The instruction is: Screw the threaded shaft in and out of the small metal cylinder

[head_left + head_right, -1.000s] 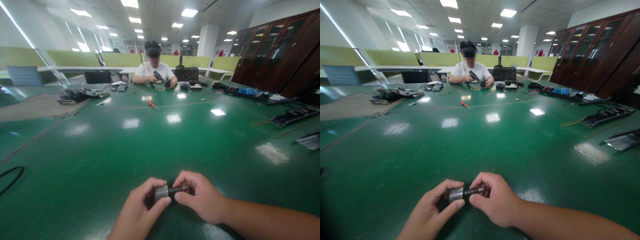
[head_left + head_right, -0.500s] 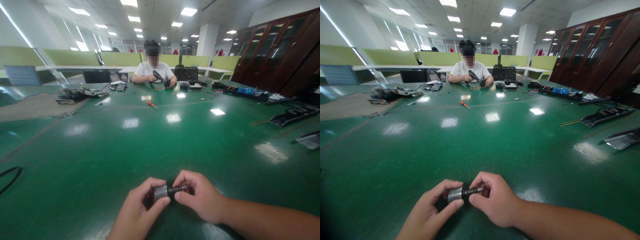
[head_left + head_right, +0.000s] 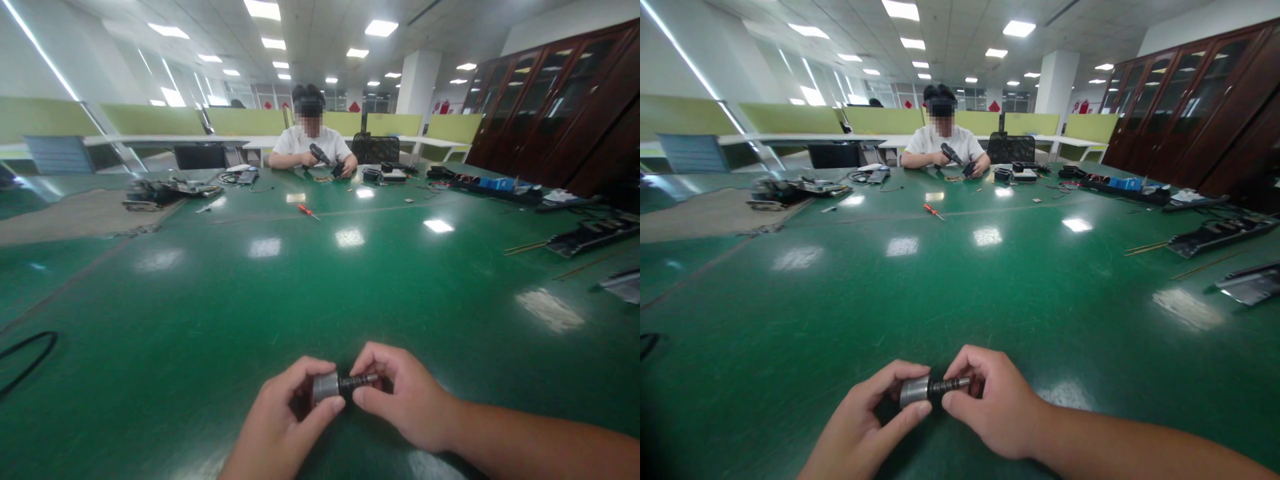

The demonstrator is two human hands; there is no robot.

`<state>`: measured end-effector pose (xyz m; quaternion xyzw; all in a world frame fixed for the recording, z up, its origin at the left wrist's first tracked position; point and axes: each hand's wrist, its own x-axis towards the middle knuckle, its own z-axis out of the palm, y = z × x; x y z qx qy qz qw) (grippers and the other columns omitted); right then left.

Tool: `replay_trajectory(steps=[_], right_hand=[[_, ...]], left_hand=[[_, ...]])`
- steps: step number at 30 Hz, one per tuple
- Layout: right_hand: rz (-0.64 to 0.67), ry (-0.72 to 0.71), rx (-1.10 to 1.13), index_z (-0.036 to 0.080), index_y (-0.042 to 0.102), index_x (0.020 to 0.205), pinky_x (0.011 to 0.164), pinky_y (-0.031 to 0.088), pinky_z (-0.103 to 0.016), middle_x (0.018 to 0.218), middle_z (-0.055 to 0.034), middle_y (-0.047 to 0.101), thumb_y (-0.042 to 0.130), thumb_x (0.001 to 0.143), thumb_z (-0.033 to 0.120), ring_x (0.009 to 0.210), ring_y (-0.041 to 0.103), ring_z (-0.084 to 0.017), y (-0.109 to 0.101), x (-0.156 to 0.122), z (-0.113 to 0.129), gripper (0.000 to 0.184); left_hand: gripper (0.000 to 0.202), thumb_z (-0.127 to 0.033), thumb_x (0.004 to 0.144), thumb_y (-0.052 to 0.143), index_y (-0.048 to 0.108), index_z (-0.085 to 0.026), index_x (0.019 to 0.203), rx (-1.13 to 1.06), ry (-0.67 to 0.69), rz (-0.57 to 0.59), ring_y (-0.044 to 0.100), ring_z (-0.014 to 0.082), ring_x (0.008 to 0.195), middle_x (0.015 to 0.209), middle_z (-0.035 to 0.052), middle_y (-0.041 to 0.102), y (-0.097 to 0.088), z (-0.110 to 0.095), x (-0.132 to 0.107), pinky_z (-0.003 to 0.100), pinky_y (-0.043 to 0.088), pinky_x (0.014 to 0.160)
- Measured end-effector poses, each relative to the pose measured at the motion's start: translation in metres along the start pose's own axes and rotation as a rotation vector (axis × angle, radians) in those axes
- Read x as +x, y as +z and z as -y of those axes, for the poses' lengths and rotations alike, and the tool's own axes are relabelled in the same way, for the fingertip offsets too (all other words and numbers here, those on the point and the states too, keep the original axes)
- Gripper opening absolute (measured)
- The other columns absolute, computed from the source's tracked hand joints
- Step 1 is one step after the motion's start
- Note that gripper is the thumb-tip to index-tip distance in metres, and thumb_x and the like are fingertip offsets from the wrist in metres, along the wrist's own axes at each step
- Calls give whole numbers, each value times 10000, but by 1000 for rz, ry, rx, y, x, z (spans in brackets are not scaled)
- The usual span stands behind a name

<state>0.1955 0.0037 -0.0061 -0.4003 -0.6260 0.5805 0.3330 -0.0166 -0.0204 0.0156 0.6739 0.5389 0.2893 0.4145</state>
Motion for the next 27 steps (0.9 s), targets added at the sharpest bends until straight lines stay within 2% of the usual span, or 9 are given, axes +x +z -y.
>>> replay_trajectory(steps=[14, 27], right_hand=[[-25, 46, 11, 178, 607, 836, 621, 362, -245, 684, 36, 562, 705, 754, 190, 624, 476, -115, 2, 1, -3, 129], [-13, 15, 68, 179, 593, 853, 625, 344, -258, 685, 35, 529, 680, 801, 274, 638, 457, -122, -1, 1, -3, 138]], left_hand=[[187, -393, 873, 662, 671, -263, 1007, 35, 28, -30, 646, 192, 792, 860, -23, 700, 1, 6, -1, 252, 459, 718], [216, -418, 875, 650, 662, -262, 1025, 38, 14, -60, 663, 190, 808, 875, -24, 712, 1, 7, -1, 252, 473, 719]])
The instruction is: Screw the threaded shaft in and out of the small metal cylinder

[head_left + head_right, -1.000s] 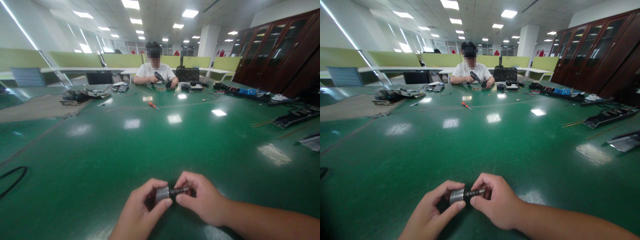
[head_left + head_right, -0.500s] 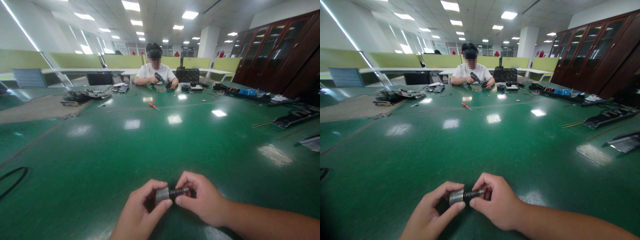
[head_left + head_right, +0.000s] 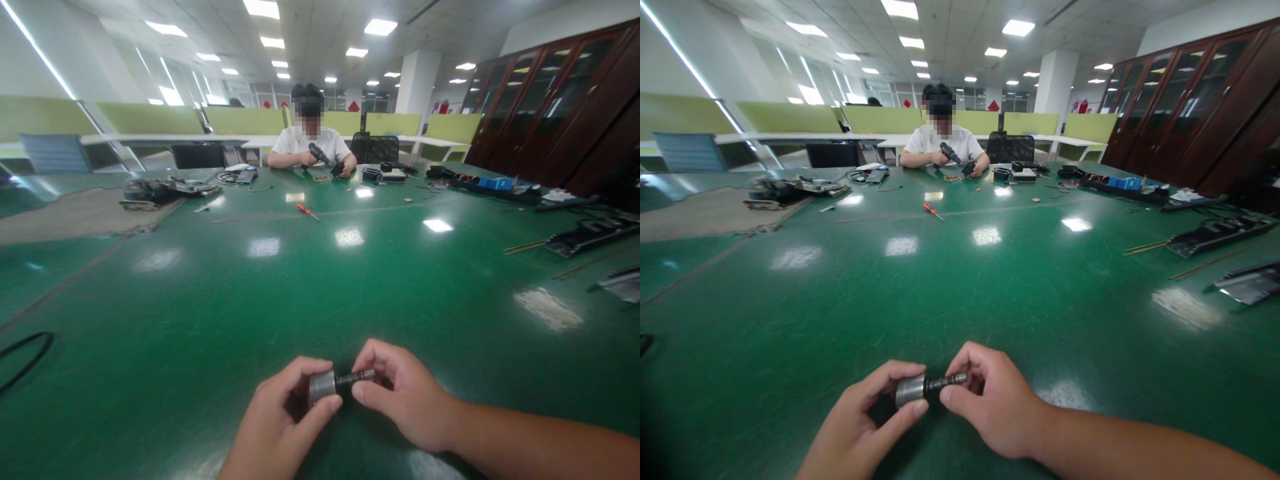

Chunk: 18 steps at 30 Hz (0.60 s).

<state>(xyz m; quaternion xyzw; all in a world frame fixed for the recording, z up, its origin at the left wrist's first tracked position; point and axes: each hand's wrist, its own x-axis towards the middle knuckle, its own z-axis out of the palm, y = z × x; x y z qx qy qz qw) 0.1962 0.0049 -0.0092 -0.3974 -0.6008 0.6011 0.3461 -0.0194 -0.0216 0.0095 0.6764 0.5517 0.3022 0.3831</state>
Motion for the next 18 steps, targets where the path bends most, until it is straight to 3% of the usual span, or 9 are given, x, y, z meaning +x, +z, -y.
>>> replay_trajectory(steps=[18], right_hand=[[1, 20, 66, 173, 555, 851, 609, 327, -259, 676, 44, 504, 678, 811, 286, 623, 436, -113, 1, 0, 0, 172]], left_hand=[[228, -426, 855, 685, 669, -280, 1029, 63, 34, -61, 679, 177, 806, 882, -40, 722, 0, 6, -1, 252, 494, 738]])
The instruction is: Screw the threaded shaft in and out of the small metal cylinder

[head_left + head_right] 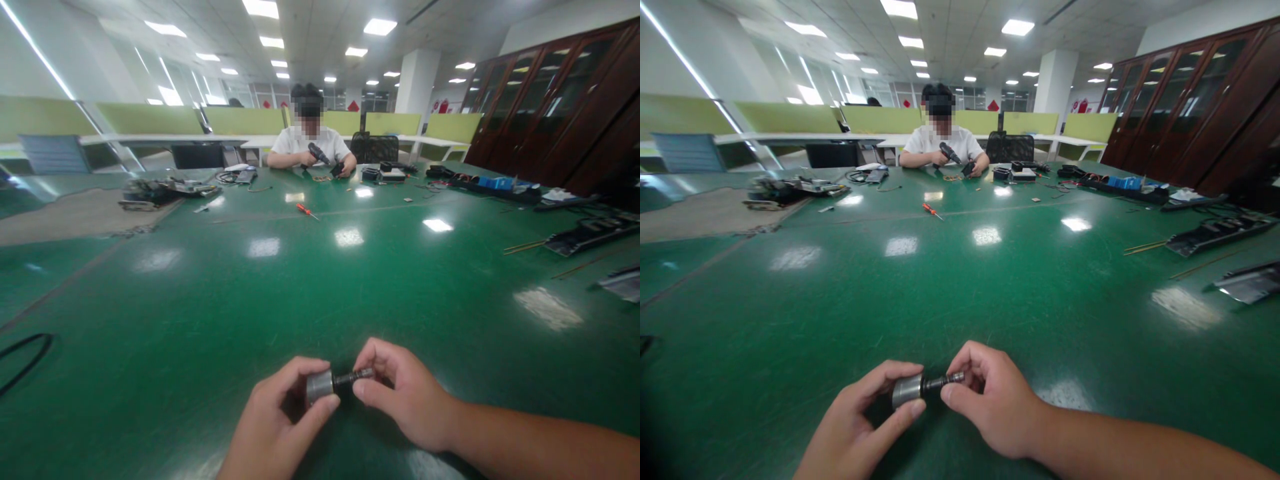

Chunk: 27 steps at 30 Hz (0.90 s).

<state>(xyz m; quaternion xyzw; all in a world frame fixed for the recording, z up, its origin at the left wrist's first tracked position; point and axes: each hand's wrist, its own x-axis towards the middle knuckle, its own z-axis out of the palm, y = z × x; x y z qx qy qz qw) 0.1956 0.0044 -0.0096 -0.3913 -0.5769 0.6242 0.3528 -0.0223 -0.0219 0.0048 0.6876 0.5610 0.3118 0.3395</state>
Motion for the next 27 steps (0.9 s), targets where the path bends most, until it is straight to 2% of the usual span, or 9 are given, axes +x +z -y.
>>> replay_trajectory(steps=[16, 27], right_hand=[[7, 0, -7, 176, 557, 862, 604, 338, -253, 675, 46, 502, 671, 816, 271, 620, 443, -113, 0, 0, 2, 155], [-10, 2, -40, 173, 551, 859, 597, 349, -254, 668, 39, 507, 654, 815, 264, 615, 445, -114, 1, 0, 0, 144]], left_hand=[[239, -428, 856, 681, 682, -246, 1012, 0, 23, -23, 693, 202, 787, 864, -5, 735, 0, -2, -1, 261, 514, 696], [227, -415, 850, 691, 683, -259, 1014, 11, 45, -48, 690, 186, 764, 866, -22, 734, 1, 0, 0, 242, 512, 665]])
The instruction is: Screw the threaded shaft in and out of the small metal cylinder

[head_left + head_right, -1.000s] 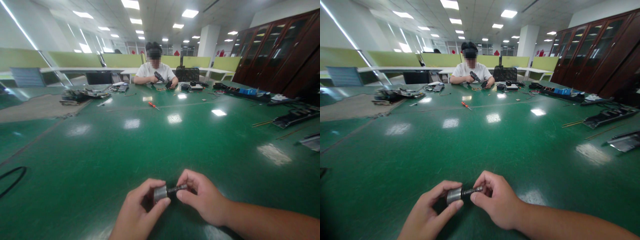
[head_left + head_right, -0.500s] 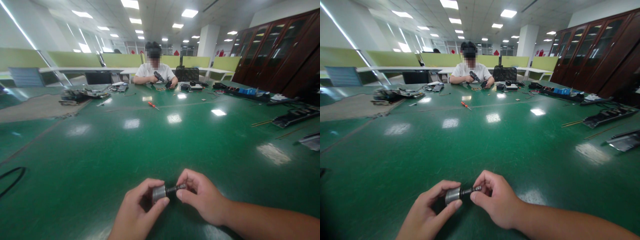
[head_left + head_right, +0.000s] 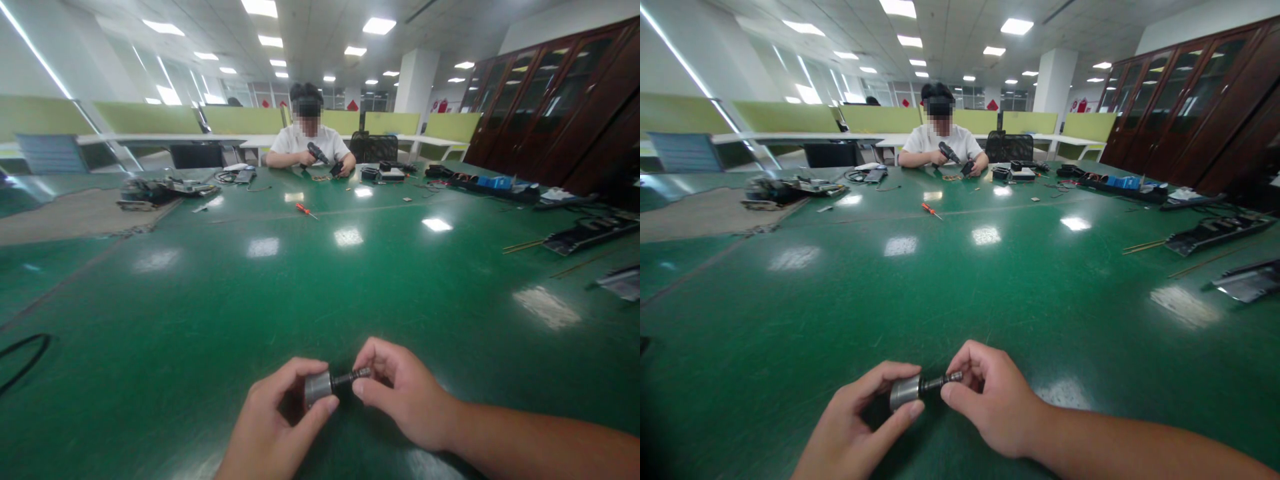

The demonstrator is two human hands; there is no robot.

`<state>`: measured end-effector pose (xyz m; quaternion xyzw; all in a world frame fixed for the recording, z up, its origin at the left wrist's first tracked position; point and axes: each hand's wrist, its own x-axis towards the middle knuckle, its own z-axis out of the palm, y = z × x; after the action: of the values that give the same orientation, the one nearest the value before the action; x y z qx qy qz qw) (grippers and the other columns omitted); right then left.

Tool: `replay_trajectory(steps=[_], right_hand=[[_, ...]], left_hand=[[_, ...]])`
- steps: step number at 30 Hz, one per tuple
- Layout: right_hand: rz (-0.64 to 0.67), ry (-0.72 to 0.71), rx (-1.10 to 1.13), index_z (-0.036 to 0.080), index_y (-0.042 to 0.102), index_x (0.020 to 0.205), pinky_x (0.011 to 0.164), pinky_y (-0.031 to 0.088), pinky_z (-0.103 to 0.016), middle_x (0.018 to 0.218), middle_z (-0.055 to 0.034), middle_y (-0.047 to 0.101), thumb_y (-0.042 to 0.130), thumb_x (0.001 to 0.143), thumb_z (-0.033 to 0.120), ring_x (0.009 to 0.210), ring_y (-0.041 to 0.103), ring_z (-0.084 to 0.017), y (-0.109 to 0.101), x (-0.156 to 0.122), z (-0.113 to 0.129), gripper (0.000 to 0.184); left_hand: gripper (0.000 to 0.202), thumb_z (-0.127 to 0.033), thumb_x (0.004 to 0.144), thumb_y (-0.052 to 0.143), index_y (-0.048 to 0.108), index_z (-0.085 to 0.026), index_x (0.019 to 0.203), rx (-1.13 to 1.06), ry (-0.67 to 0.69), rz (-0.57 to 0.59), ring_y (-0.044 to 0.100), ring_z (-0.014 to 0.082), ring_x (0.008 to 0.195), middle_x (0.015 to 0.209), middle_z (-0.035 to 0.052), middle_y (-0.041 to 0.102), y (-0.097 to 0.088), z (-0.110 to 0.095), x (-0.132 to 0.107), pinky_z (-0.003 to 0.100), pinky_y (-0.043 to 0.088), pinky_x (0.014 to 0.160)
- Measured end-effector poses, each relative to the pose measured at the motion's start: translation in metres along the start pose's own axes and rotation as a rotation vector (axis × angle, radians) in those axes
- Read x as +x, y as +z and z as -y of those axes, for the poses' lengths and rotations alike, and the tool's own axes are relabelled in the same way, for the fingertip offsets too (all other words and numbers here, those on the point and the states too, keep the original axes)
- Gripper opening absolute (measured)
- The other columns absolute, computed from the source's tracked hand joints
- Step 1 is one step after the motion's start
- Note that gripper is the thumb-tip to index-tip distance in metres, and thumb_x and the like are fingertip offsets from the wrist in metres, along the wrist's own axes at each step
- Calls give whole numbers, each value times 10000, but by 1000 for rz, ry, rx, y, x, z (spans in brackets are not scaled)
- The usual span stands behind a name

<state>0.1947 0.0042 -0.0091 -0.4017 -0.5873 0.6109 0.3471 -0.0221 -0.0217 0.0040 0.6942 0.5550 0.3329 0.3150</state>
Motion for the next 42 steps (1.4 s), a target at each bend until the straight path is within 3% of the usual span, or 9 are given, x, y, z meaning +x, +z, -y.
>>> replay_trajectory(steps=[28, 42], right_hand=[[-44, 4, 46, 172, 555, 854, 592, 364, -248, 643, 46, 532, 675, 819, 247, 590, 486, -109, -1, 1, 0, 146], [-60, 0, 145, 169, 554, 839, 606, 430, -250, 649, 29, 584, 708, 803, 272, 593, 560, -118, 0, 1, 2, 189]], left_hand=[[225, -413, 837, 685, 697, -250, 991, -14, -38, -1, 695, 199, 770, 858, -10, 738, -2, -6, 2, 261, 509, 677], [249, -433, 852, 688, 679, -249, 1018, -34, -74, 8, 692, 199, 791, 876, -9, 730, -3, -2, 1, 258, 508, 682]])
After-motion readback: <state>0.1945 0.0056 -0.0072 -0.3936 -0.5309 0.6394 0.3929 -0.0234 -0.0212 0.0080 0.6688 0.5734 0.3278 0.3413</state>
